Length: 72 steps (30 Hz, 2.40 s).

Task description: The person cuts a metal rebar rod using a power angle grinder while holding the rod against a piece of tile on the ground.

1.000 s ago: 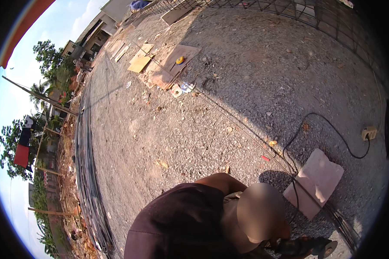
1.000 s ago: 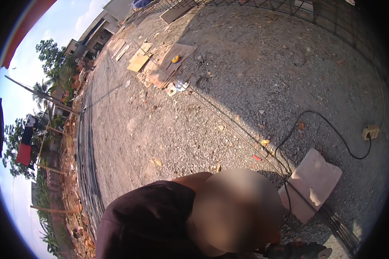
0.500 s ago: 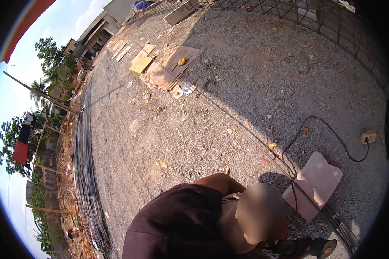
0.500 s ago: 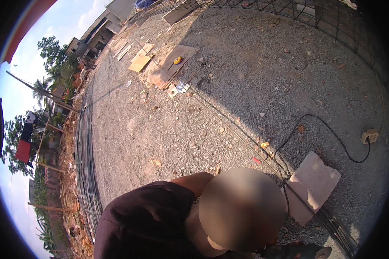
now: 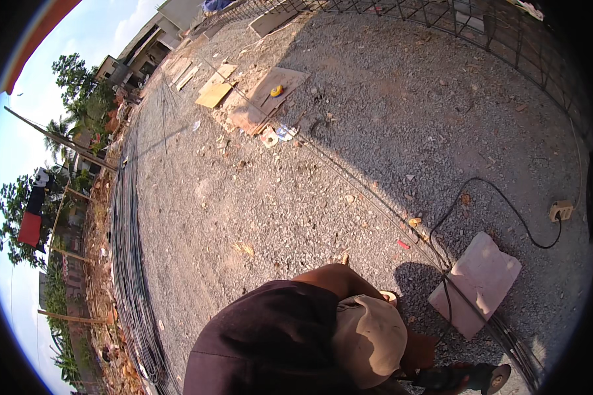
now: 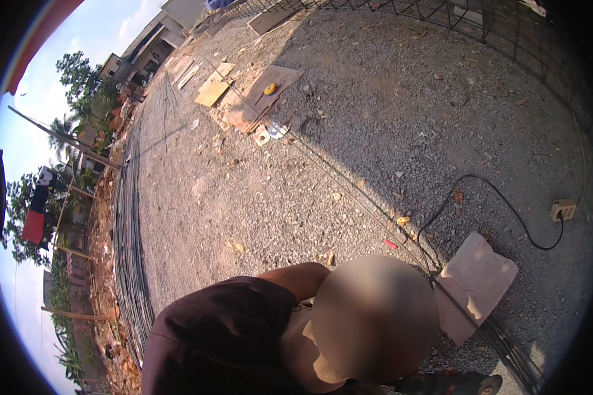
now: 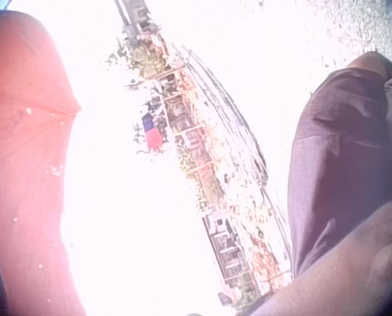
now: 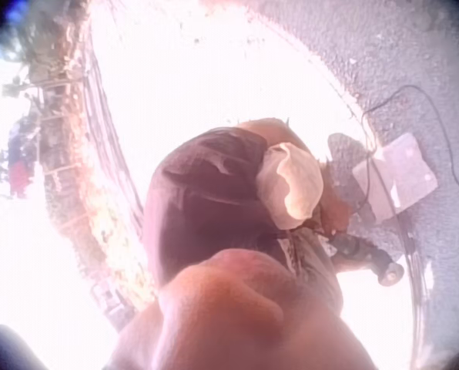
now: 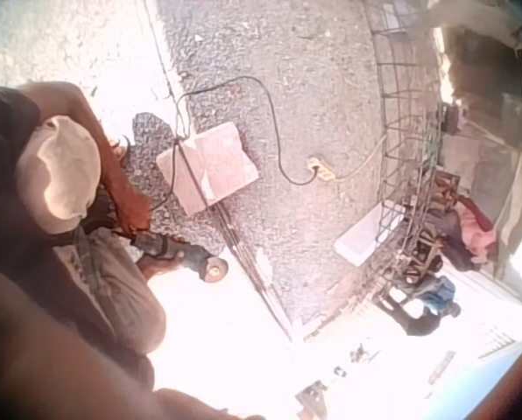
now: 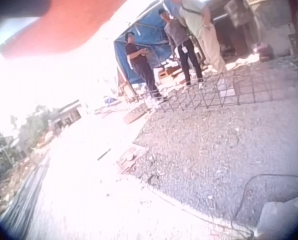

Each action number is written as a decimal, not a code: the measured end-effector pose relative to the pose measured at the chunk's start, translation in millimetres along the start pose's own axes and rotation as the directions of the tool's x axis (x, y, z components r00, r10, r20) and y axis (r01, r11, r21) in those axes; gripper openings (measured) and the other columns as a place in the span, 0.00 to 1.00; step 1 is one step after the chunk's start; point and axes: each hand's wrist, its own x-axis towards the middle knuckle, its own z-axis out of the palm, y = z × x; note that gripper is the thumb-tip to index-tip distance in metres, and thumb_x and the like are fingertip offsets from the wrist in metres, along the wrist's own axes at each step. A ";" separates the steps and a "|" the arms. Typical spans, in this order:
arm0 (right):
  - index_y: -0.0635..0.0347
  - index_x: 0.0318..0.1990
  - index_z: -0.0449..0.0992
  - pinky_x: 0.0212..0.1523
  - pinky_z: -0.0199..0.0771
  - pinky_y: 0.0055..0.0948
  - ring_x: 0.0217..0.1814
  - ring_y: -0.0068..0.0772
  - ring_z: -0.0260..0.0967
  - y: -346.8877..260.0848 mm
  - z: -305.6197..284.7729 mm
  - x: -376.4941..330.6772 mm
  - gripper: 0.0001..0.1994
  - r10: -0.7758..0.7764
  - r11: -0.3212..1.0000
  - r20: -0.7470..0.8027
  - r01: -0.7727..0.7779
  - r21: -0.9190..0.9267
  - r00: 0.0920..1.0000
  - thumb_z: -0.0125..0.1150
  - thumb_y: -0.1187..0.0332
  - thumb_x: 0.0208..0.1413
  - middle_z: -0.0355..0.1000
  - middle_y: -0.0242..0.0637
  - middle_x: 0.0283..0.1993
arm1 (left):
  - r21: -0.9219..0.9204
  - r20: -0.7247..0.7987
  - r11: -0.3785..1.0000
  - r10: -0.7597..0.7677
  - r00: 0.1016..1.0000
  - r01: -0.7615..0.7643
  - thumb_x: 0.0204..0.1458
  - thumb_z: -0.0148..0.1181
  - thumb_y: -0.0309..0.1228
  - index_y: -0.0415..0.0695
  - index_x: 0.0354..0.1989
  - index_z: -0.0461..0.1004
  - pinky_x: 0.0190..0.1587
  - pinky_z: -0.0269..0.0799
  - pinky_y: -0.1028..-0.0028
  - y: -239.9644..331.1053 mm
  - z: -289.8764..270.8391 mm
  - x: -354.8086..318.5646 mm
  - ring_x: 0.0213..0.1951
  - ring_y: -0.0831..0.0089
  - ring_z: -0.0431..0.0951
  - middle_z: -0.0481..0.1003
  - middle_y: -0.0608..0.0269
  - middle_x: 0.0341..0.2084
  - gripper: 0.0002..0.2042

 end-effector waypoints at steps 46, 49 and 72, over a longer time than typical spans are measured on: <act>0.56 0.60 0.72 0.50 0.74 0.40 0.48 0.33 0.72 3.8 -38.3 35.5 0.29 0.075 0.994 0.006 -0.075 -0.080 0.997 0.59 0.48 0.55 0.73 0.34 0.44 | 0.869 -0.287 0.468 0.215 0.934 0.159 0.41 0.68 0.47 0.45 0.45 0.76 0.62 0.57 0.49 -41.4 -79.2 106.0 0.59 0.55 0.65 0.67 0.52 0.52 0.25; 0.56 0.60 0.72 0.50 0.74 0.40 0.48 0.33 0.72 3.7 -53.6 35.9 0.29 0.099 0.990 -0.019 -0.101 -0.099 0.995 0.59 0.48 0.55 0.74 0.33 0.44 | 0.866 -0.255 0.472 0.137 0.957 0.164 0.43 0.68 0.48 0.46 0.50 0.75 0.66 0.55 0.47 -45.6 -74.7 101.2 0.63 0.55 0.64 0.67 0.51 0.56 0.27; 0.65 0.43 0.76 0.37 0.74 0.30 0.34 0.28 0.74 -43.7 -47.0 48.4 0.19 0.096 0.869 -0.119 -0.141 -0.475 0.988 0.72 0.70 0.42 0.76 0.36 0.35 | 0.900 0.018 0.421 0.217 0.976 -0.110 0.51 0.62 0.36 0.45 0.39 0.76 0.61 0.60 0.43 -37.8 -52.0 97.5 0.58 0.60 0.70 0.73 0.57 0.47 0.11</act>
